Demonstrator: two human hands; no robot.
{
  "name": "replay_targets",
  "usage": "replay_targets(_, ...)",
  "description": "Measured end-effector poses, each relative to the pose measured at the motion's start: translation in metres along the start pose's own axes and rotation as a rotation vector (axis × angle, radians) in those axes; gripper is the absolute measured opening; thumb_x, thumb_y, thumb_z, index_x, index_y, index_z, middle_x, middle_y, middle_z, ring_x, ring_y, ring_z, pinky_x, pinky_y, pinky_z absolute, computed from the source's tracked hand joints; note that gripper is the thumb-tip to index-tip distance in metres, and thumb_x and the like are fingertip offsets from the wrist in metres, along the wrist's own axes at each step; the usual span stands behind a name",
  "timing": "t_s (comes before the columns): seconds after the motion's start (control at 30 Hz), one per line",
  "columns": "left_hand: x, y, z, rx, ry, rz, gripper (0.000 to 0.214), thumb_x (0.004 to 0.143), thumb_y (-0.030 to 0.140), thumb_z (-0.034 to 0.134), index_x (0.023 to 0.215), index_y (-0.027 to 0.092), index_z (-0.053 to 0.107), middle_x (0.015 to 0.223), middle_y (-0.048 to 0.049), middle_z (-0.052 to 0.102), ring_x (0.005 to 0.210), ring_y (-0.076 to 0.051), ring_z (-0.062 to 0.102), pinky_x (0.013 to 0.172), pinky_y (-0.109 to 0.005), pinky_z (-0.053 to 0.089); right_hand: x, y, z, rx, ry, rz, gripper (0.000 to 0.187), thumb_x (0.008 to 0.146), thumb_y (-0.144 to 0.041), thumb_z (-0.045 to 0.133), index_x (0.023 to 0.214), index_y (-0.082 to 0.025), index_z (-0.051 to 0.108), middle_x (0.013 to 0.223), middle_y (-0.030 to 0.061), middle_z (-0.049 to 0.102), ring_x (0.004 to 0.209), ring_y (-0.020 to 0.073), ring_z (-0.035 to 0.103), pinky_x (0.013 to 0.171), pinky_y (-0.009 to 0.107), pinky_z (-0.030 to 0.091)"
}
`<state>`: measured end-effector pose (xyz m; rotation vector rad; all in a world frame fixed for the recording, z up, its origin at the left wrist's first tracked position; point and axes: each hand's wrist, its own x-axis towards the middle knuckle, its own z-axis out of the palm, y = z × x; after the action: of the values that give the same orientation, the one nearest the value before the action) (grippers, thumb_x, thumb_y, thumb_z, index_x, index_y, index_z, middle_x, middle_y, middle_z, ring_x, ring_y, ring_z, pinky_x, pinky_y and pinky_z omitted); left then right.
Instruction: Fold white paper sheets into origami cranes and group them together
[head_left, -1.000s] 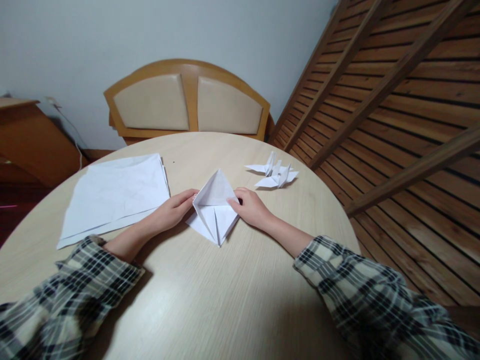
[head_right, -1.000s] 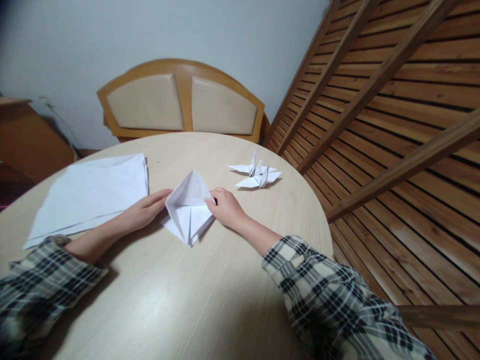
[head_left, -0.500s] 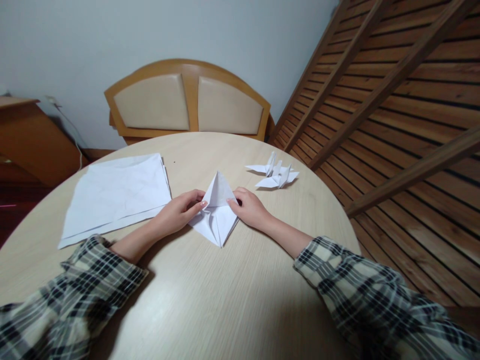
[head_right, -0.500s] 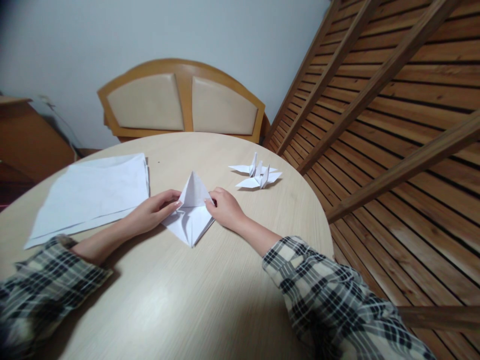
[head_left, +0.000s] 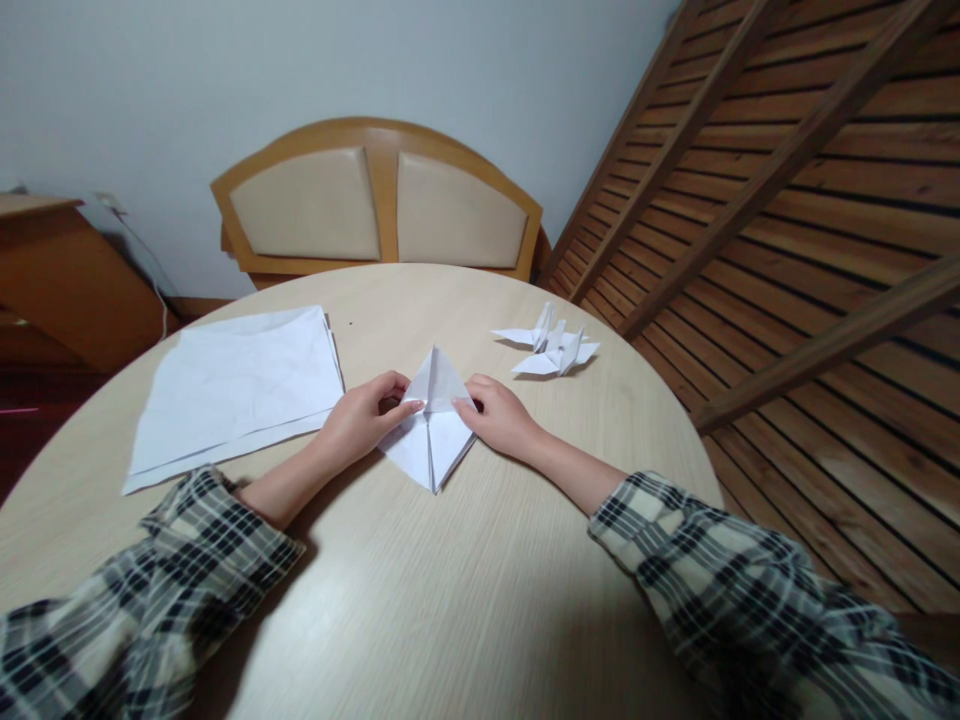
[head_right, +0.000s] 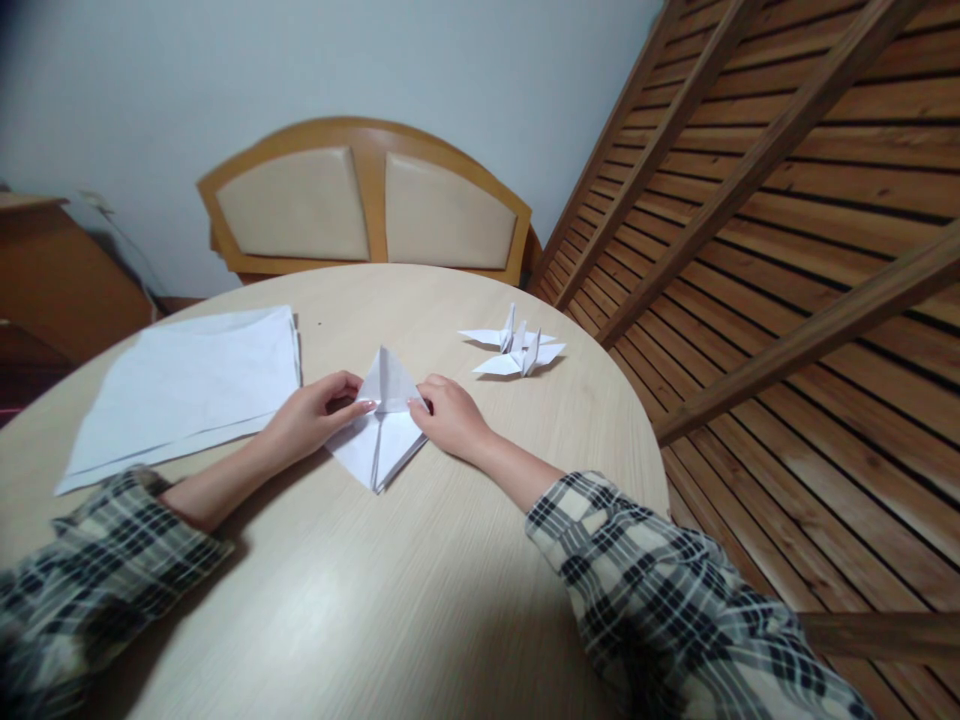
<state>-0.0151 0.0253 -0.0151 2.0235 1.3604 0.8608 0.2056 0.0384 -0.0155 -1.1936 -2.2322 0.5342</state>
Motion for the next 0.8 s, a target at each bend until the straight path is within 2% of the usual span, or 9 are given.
replay_targets(0.4, -0.002, 0.000, -0.004, 0.085, -0.025, 0.006, 0.025, 0.081, 0.031, 0.060, 0.104, 0.021, 0.059, 0.094, -0.0040, 0.071, 0.083, -0.021, 0.065, 0.073, -0.034, 0.048, -0.001, 0.000, -0.001, 0.006, -0.008, -0.025, 0.025, 0.089, -0.020, 0.051, 0.064, -0.018, 0.048, 0.075, 0.0014, 0.050, 0.075, 0.0150, 0.050, 0.071, 0.028, 0.039)
replay_targets(0.5, -0.002, -0.002, -0.003, 0.073, -0.027, 0.013, 0.024, 0.082, 0.031, 0.060, 0.104, 0.021, 0.059, 0.095, -0.0042, 0.071, 0.083, -0.021, 0.065, 0.073, -0.033, 0.048, -0.001, 0.000, -0.003, 0.047, -0.023, -0.043, 0.027, 0.091, -0.026, 0.051, 0.064, -0.019, 0.049, 0.073, 0.0011, 0.050, 0.074, 0.0151, 0.050, 0.072, 0.028, 0.039)
replay_targets(0.6, -0.002, -0.003, -0.003, 0.072, -0.019, 0.014, 0.021, 0.085, 0.033, 0.056, 0.102, 0.021, 0.059, 0.092, -0.0045, 0.071, 0.082, -0.020, 0.065, 0.072, -0.032, 0.048, -0.002, 0.001, -0.008, 0.180, -0.027, -0.015, 0.040, 0.098, -0.040, 0.039, 0.064, -0.019, 0.047, 0.069, 0.0013, 0.050, 0.070, 0.0153, 0.051, 0.071, 0.029, 0.041)
replay_targets(0.67, -0.002, -0.003, -0.003, 0.081, -0.009, 0.003, 0.019, 0.087, 0.033, 0.054, 0.100, 0.021, 0.059, 0.090, -0.0044, 0.071, 0.081, -0.020, 0.065, 0.071, -0.032, 0.048, -0.001, 0.004, -0.012, 0.299, -0.028, 0.024, 0.045, 0.100, -0.042, 0.030, 0.068, -0.019, 0.051, 0.070, 0.0021, 0.053, 0.070, 0.0156, 0.052, 0.071, 0.030, 0.043)
replay_targets(0.73, -0.002, -0.003, -0.004, 0.097, -0.002, -0.011, 0.019, 0.087, 0.033, 0.053, 0.100, 0.021, 0.059, 0.088, -0.0042, 0.071, 0.080, -0.020, 0.065, 0.071, -0.033, 0.047, 0.000, 0.009, -0.017, 0.364, -0.078, 0.001, 0.038, 0.100, -0.033, 0.033, 0.075, -0.018, 0.057, 0.076, 0.0031, 0.059, 0.075, 0.0160, 0.056, 0.076, 0.031, 0.045)
replay_targets(0.8, -0.002, -0.002, -0.004, 0.104, 0.001, -0.017, 0.019, 0.087, 0.034, 0.053, 0.100, 0.021, 0.059, 0.087, -0.0042, 0.072, 0.080, -0.020, 0.066, 0.071, -0.032, 0.047, 0.001, 0.013, -0.021, 0.369, -0.153, -0.018, 0.023, 0.095, -0.022, 0.043, 0.087, -0.018, 0.063, 0.092, 0.0044, 0.066, 0.090, 0.0166, 0.060, 0.087, 0.032, 0.045)
